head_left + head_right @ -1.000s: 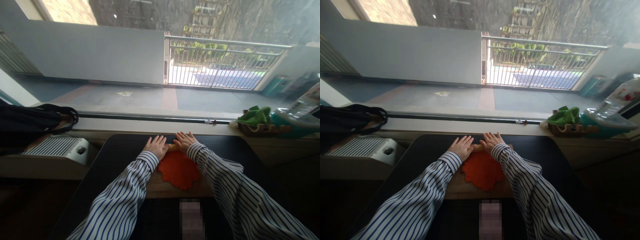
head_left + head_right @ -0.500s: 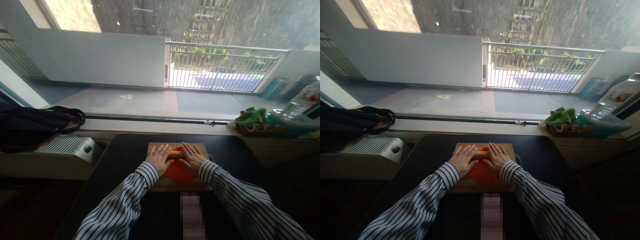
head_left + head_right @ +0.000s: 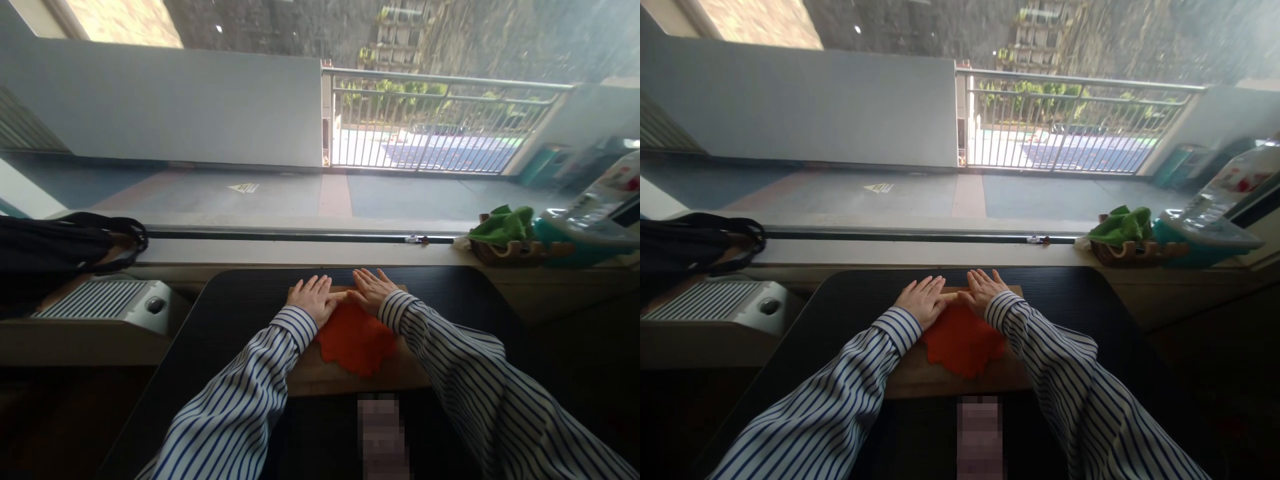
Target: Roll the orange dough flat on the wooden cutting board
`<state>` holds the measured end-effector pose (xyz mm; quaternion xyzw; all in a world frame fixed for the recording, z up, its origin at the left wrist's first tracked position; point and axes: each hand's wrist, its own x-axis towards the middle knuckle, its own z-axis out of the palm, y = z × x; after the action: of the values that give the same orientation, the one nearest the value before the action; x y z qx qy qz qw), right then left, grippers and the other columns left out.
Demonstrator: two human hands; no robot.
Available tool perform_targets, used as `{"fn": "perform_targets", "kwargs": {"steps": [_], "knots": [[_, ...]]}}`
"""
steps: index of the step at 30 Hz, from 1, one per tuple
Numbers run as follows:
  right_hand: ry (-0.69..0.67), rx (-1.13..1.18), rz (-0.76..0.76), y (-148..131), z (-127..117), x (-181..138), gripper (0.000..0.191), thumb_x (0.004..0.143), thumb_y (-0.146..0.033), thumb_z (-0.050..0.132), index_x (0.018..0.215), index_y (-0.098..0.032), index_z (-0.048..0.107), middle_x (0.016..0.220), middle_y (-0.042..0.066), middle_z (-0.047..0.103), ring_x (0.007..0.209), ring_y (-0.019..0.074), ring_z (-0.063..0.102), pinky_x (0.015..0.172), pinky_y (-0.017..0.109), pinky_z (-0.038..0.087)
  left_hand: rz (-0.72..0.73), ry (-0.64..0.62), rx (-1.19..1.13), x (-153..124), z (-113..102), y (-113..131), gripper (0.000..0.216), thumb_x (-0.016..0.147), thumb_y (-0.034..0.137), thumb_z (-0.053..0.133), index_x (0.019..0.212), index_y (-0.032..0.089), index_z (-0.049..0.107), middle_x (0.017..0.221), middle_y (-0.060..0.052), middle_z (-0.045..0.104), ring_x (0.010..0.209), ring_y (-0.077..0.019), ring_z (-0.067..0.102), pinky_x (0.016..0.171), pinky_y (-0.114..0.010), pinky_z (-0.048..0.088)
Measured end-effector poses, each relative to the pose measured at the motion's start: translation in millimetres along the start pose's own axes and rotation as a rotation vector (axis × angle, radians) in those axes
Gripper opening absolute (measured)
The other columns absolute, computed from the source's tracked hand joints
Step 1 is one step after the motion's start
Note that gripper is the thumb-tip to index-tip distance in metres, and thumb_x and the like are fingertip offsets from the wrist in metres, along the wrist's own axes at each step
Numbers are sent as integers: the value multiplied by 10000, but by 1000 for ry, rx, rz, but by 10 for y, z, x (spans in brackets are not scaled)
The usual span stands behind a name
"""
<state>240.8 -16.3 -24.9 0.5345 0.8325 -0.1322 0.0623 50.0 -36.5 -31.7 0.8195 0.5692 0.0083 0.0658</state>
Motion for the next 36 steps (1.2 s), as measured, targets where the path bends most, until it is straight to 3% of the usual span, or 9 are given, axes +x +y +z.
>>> {"fn": "perform_targets", "kwargs": {"steps": [6,10,15,20,26,31,36], "knots": [[-7,21,-6,22,-75,249,693,861,-575,82,1392,-153,223,1442,75,254,1330,236,148,1055,525,4,-47,-32,9,143,14,-78,591,872,554,146,1296,227,396,1400,-71,354,1280,-239,304,1017,-487,242],[-8,31,8,33,-106,399,612,874,-552,112,1380,-238,255,1440,52,268,1326,245,154,1035,568,15,-61,43,41,183,-6,-103,576,881,537,157,1266,210,433,1350,-90,429,1257,-232,341,1014,-477,250],[-1,62,-4,15,-137,465,546,887,-514,152,1334,-262,341,1390,60,363,1279,235,274,1022,552,137,58,129,52,117,-26,-162,486,885,485,281,1175,181,526,1256,-102,527,1162,-231,458,981,-435,314],[46,71,-38,12,-246,422,458,908,-441,182,1232,-280,464,1306,58,472,1211,216,379,982,525,243,131,112,-16,101,-98,-200,400,845,485,415,1073,205,586,1217,-64,564,1109,-226,504,945,-425,359],[97,99,-63,116,-477,29,513,903,-485,153,1268,-256,431,1325,65,452,1244,217,341,1024,540,140,254,160,-76,42,-323,-68,341,846,456,442,1024,213,600,1166,-44,598,1074,-206,529,926,-391,383],[128,90,-17,80,-231,-404,550,898,-454,159,1323,-179,372,1368,103,393,1289,237,267,1037,543,94,296,103,-88,-152,-278,136,333,832,421,486,1069,210,589,1183,-44,590,1090,-209,520,951,-397,374],[143,74,76,66,95,-413,552,894,-434,169,1355,-170,318,1426,96,289,1326,238,169,1042,547,62,259,74,8,-164,-46,223,384,856,417,432,1163,217,548,1333,-49,455,1237,-223,378,1033,-409,285]]}}
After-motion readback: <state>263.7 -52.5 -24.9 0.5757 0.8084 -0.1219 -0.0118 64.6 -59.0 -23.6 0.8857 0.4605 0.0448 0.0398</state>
